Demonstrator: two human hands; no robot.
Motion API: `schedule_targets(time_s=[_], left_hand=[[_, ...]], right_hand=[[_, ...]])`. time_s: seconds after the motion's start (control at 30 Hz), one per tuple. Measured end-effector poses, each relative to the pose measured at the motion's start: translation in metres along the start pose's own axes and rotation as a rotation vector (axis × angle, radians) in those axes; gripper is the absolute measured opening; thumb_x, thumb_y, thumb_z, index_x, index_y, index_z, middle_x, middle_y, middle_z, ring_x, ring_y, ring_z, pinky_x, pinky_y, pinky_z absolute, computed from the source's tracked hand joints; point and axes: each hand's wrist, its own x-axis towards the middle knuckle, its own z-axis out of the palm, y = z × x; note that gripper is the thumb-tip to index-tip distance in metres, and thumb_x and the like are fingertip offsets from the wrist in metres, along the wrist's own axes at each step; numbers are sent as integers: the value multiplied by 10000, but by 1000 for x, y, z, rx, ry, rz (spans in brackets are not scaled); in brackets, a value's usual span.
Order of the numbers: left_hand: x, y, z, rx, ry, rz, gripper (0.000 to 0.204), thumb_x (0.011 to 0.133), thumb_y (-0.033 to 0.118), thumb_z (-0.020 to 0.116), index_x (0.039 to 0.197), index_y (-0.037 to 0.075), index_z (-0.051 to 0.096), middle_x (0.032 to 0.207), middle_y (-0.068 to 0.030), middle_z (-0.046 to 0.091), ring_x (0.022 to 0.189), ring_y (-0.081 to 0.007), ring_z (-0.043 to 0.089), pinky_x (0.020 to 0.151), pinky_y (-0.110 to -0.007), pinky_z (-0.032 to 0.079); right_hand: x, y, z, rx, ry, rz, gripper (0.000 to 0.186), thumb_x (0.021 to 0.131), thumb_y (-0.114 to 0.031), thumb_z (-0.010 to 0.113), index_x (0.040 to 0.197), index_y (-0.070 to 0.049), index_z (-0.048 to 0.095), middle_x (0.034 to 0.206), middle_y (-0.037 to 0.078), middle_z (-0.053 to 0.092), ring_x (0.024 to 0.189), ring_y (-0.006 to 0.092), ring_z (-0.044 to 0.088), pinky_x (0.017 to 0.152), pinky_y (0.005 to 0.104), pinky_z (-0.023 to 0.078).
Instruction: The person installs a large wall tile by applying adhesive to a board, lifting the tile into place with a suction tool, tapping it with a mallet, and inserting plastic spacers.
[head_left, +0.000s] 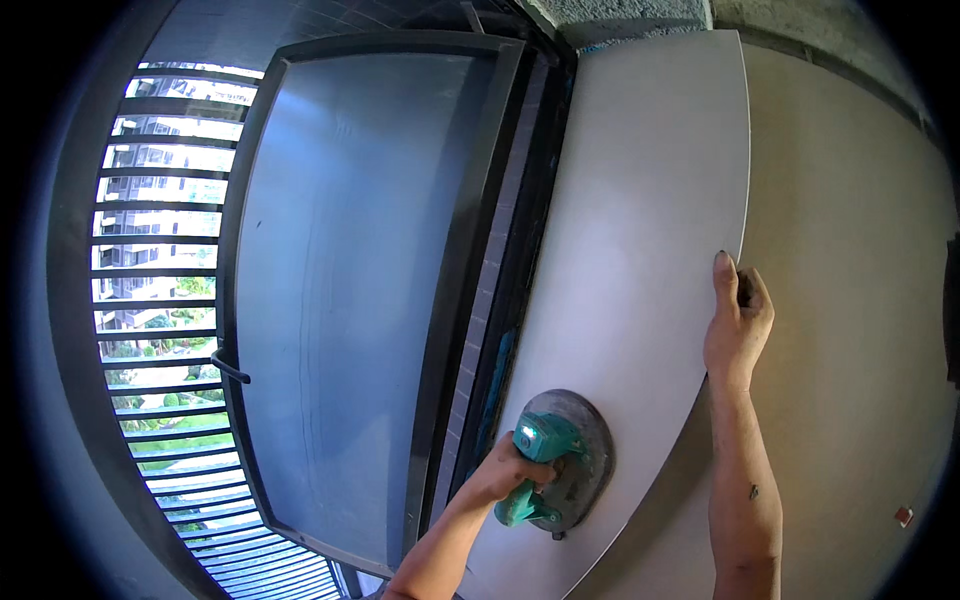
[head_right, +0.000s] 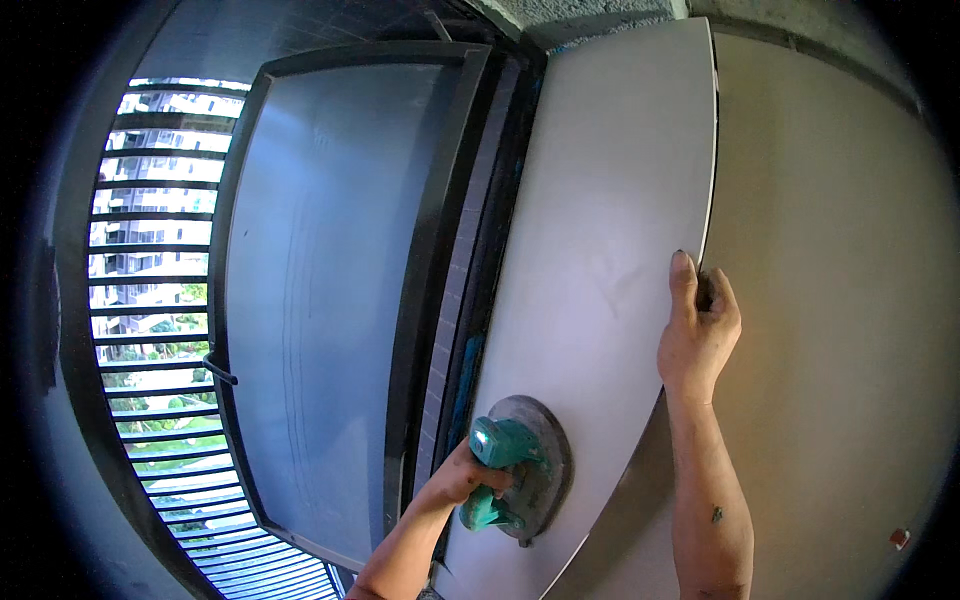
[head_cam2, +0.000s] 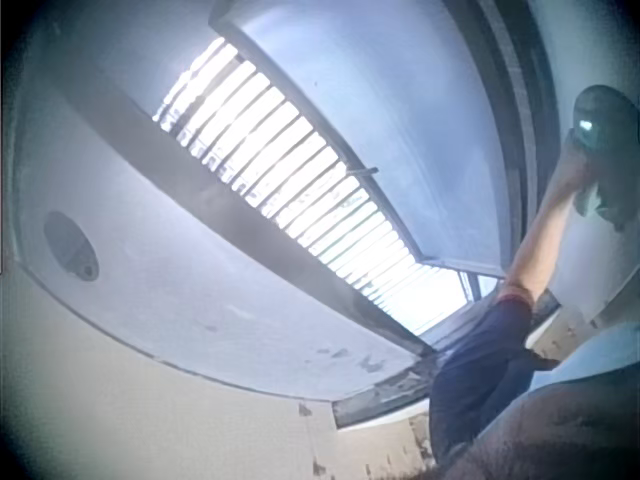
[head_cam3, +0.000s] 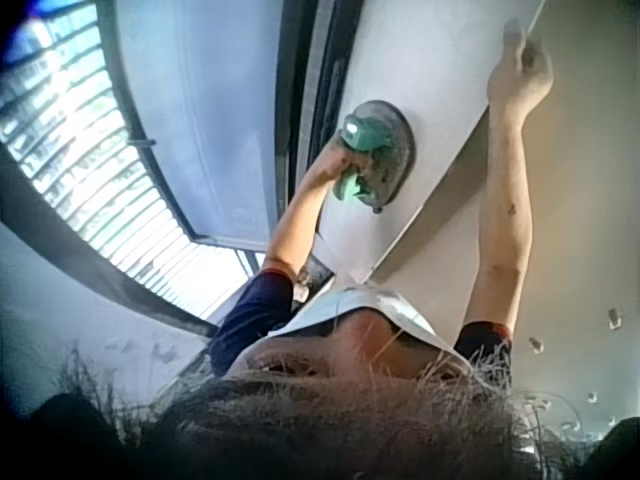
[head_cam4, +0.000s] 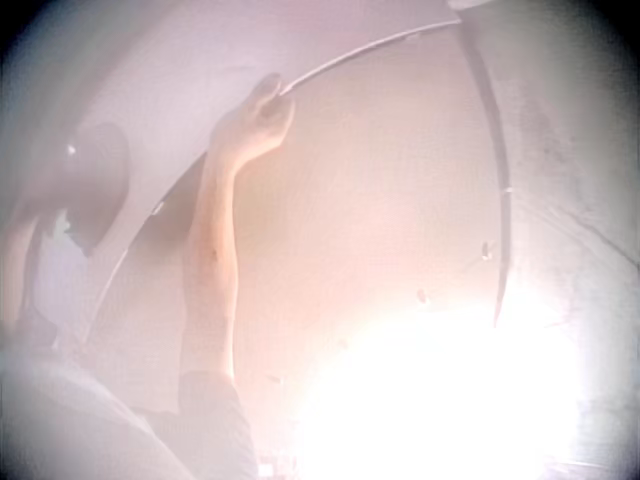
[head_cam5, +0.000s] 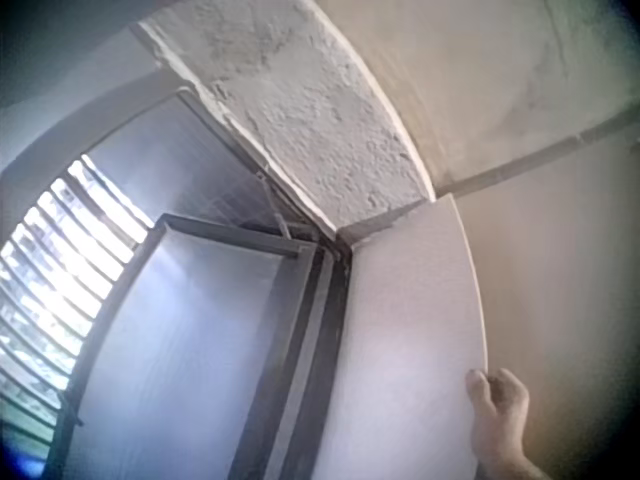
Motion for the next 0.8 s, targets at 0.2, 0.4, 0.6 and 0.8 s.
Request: schedule_targets(time_s=[0.2, 0.4, 0.6, 0.8], left_hand=[[-1, 5, 7, 2, 29, 39, 162, 609, -29, 652, 766, -10, 614, 661, -55, 589, 581, -155, 559, 550, -292, 432], [-9, -1, 8, 236, 166, -4, 179, 714, 102, 706, 835, -18, 652, 698, -71, 627, 636, -171, 607, 605, -329, 483], [-4, -27, 31, 389, 405, 120, 369, 711, 148, 731, 1034, -4, 637, 816, -158, 684, 769, -163, 663, 704, -323, 512], [6, -13, 39, 342, 472, 58, 299, 706, 49, 679, 991, -22, 625, 756, -52, 640, 668, -103, 571, 628, -276, 473]], right_hand=[[4, 4, 0, -103, 15, 25, 514, 899, -412, 649, 636, -56, 388, 610, -44, 302, 597, 80, 267, 531, 264, 250], [2, 6, 4, -165, 31, 0, 506, 902, -392, 639, 627, -58, 378, 604, -39, 328, 597, 89, 297, 542, 271, 275], [24, 19, -2, -265, 48, -81, 487, 900, -421, 615, 645, -40, 451, 597, -10, 390, 600, 115, 350, 570, 294, 328], [13, 21, -20, -680, -36, -97, 512, 905, -575, 519, 988, -87, 648, 739, 30, 552, 734, 161, 498, 772, 337, 428]])
